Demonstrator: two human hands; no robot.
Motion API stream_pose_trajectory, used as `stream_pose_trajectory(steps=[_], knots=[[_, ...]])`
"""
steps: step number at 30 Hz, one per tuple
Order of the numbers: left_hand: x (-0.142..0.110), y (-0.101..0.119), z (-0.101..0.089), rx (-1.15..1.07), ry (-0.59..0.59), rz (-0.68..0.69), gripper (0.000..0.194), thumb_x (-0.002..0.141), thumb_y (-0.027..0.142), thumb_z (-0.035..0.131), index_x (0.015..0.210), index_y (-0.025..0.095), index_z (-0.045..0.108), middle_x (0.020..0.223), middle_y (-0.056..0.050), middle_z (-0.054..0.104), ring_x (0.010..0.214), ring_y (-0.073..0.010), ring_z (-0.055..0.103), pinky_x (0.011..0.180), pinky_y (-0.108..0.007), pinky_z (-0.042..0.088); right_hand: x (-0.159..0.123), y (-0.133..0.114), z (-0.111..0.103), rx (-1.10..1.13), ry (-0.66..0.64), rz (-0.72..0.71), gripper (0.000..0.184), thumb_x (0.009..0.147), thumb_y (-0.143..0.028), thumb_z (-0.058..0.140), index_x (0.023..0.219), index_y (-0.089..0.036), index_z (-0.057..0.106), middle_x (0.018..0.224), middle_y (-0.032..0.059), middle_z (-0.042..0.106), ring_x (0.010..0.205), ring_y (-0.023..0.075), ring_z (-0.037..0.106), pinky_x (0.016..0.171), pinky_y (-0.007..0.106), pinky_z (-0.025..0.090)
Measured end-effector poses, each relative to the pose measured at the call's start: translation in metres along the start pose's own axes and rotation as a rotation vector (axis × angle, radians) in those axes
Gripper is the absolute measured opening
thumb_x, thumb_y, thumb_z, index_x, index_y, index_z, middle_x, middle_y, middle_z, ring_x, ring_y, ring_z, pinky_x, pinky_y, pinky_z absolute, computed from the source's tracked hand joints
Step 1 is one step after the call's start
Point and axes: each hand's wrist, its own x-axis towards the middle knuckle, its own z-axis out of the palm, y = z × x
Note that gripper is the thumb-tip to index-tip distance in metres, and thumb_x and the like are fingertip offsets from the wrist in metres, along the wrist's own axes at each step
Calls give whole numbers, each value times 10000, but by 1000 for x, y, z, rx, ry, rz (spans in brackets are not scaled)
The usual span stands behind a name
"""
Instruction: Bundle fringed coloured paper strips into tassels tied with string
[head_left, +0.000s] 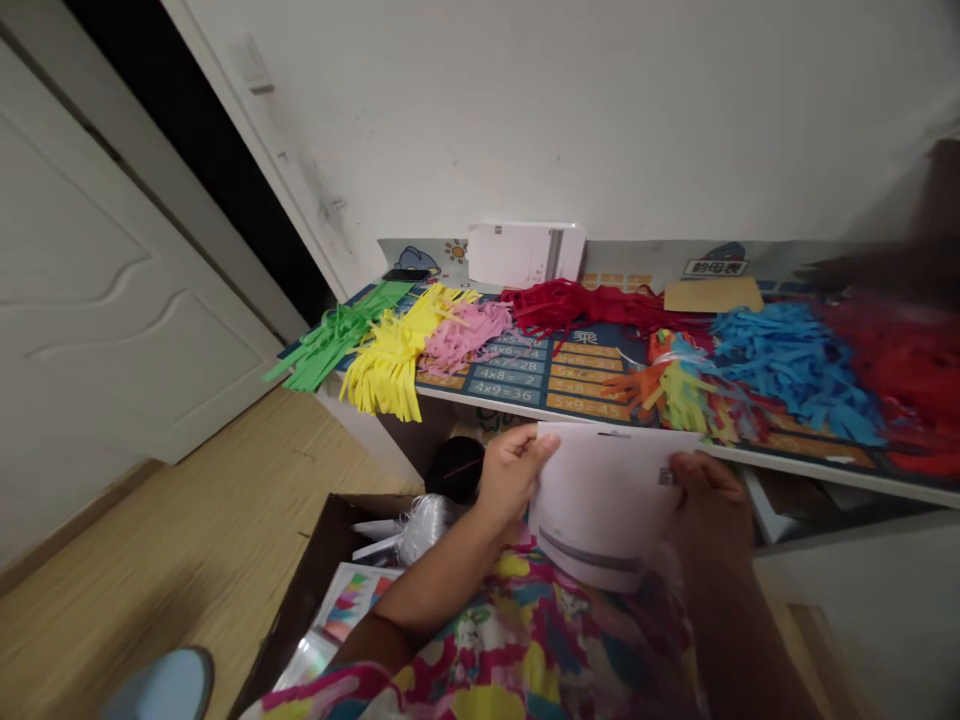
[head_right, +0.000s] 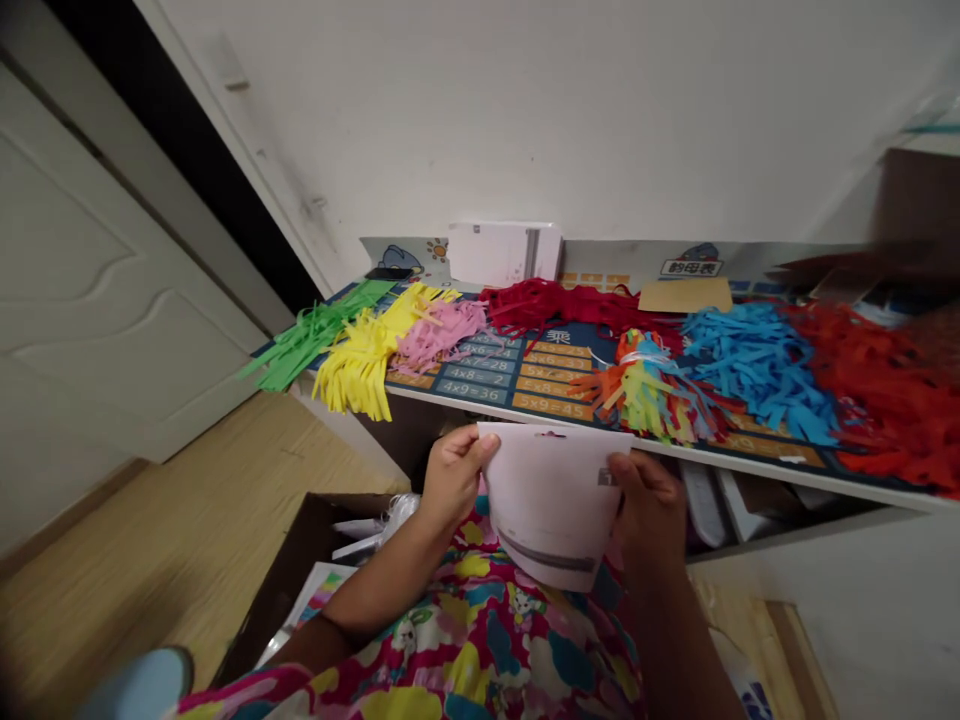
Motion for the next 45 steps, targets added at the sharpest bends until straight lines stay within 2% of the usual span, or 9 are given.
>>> stream_pose_trajectory(steps=[5,13,16,21,27,30,36,41,45], knots=[[-1,9,11,42,79,71,368,641,466,855,840,160,804,810,-64,771,737,-186,676,685,-264,506,-2,7,-6,-162,89,-150,380,734,-482,686,563,-208,487,519,-27,388,531,126,377,495,274,327],[5,-1,11,-245,74,-63,409,574,518,880,676,144,750,601,-1,659,550,-105,536,584,-232,443,1,21,-9,-206,42,-173,357,755,-472,667,580,-214,493,493,-32,382,516,142,408,503,283,322],[10,-1,-2,-152,42,-16,399,633,526,852,715,146,757,637,-9,687,574,-110,562,609,-227,450,5,19,-6,-226,43,-181,391,709,-530,675,559,-203,522,497,-15,433,511,143,418,499,284,334],[23,21,-21,404,-216,171,239,810,402,735,889,188,807,887,-58,794,836,-204,704,784,-266,499,12,17,-5,-289,35,-227,412,613,-571,731,569,-175,628,520,5,527,543,160,479,540,290,391],[32,25,-28,694,-310,334,248,889,377,642,824,215,818,796,-55,789,730,-196,703,705,-244,476,9,17,-5,-263,-69,-240,286,690,-465,718,610,-191,698,583,10,630,585,176,562,572,279,441],[41,27,-35,833,-500,416,227,892,379,657,849,228,820,782,-64,785,701,-184,685,689,-231,461,11,13,-8,-309,-187,-257,264,695,-458,718,631,-202,737,596,19,665,583,186,586,569,282,463],[61,48,-25,827,-1029,185,347,930,411,592,833,149,799,708,-64,720,604,-144,594,585,-196,421,27,-1,-17,-347,-422,-262,303,718,-467,695,575,-199,712,548,12,634,542,159,554,535,254,436],[73,30,-10,758,-1084,6,423,933,471,565,752,128,737,623,-8,572,588,-117,479,543,-184,358,41,1,-22,-322,-451,-127,320,716,-466,699,574,-179,696,530,1,591,510,126,492,516,236,383],[81,8,-6,752,-1182,-1,441,975,415,504,652,142,629,582,18,464,563,-105,413,537,-213,301,43,8,-20,-369,-510,-20,359,755,-464,679,545,-174,656,510,-9,557,490,106,447,489,218,345]])
